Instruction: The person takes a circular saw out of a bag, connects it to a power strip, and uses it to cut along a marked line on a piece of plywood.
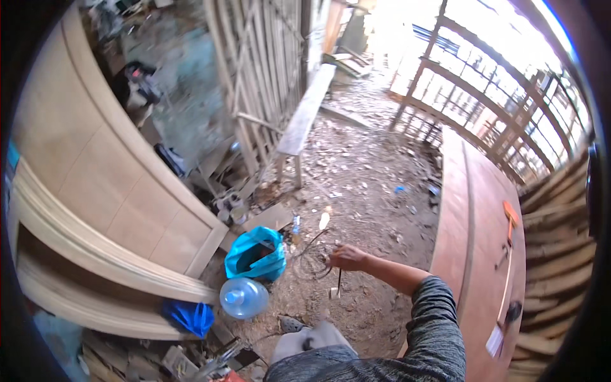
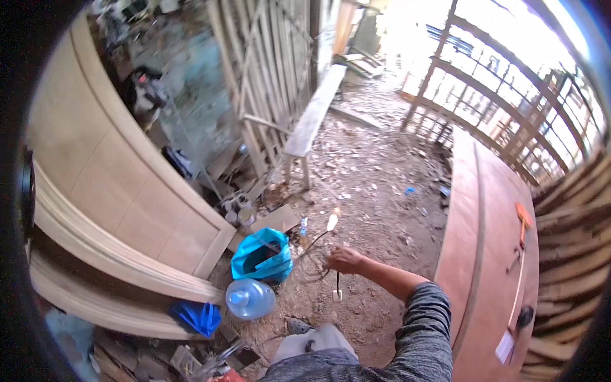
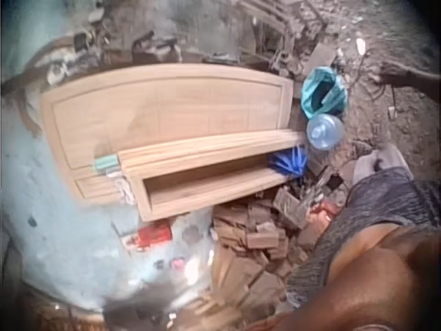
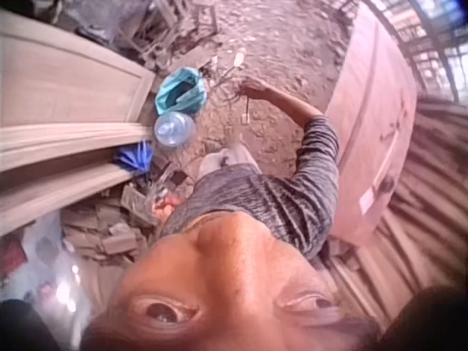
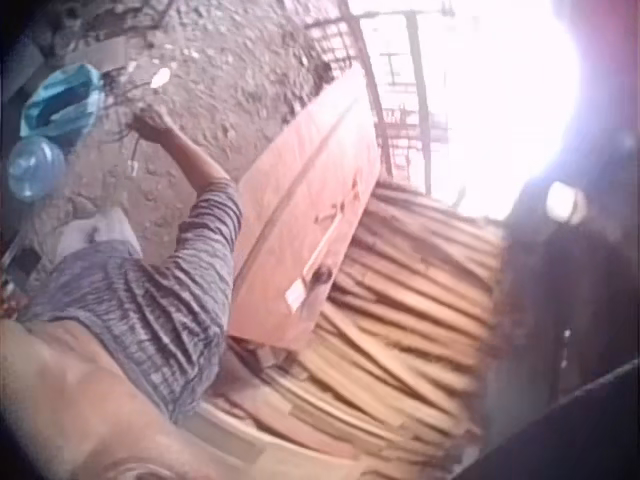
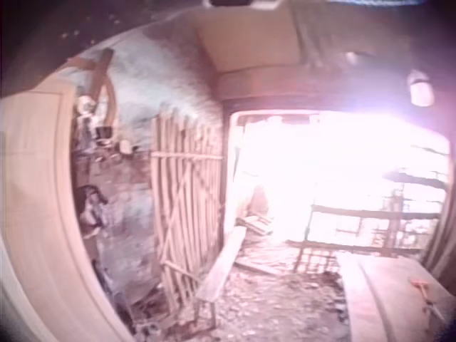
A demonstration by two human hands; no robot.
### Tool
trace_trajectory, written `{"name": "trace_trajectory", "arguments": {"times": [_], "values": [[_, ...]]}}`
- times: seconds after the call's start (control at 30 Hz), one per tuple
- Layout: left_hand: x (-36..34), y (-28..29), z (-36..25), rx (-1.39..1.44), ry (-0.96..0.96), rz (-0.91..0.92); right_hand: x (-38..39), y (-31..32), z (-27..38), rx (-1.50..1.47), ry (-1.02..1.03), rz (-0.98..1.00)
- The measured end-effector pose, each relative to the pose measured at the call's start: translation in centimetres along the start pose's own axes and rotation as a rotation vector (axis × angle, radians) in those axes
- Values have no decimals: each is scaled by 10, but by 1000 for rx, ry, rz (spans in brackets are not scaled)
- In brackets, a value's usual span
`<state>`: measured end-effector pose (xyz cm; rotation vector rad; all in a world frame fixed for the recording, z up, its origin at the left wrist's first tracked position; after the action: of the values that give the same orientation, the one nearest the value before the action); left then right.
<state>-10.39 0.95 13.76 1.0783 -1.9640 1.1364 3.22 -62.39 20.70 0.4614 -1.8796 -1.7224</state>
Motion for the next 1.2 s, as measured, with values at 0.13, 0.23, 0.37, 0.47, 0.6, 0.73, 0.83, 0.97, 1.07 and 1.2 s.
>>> {"name": "trace_trajectory", "arguments": {"times": [0.13,0.23,0.37,0.47,0.6,0.73,0.83,0.97,1.07,1.2], "values": [[18,45,-70,-67,-38,31,51,-60,100,-49,128,39],[-19,57,-7,-79,215,165,222,-149,76,101,-138,94],[6,98,-113,-113,-65,75,158,-128,195,244,91,220],[22,114,-139,-244,-37,8,168,-138,238,252,101,266],[29,140,-142,-355,96,63,208,-173,245,311,-73,57],[37,156,-172,-457,9,76,163,-165,274,48,-363,145],[20,164,-204,-471,16,121,112,-130,333,-177,-648,63],[-7,152,-192,-429,75,88,116,-123,488,-827,-1034,-409],[-26,134,-156,-489,190,145,126,-156,626,-998,-1252,-351],[-35,120,-136,-473,220,136,70,-169,727,-1635,-1415,-281]]}}
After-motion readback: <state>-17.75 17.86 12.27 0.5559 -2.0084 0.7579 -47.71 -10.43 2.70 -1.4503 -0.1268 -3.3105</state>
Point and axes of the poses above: each hand's wrist, its own x-axis away from the middle knuckle, its own y-axis out of the back of the hand, z = x × y, the point moved 4 cm from there along -x, towards the middle knuckle, and after that the axes turned 3 degrees about z, right-handed, at the moved point
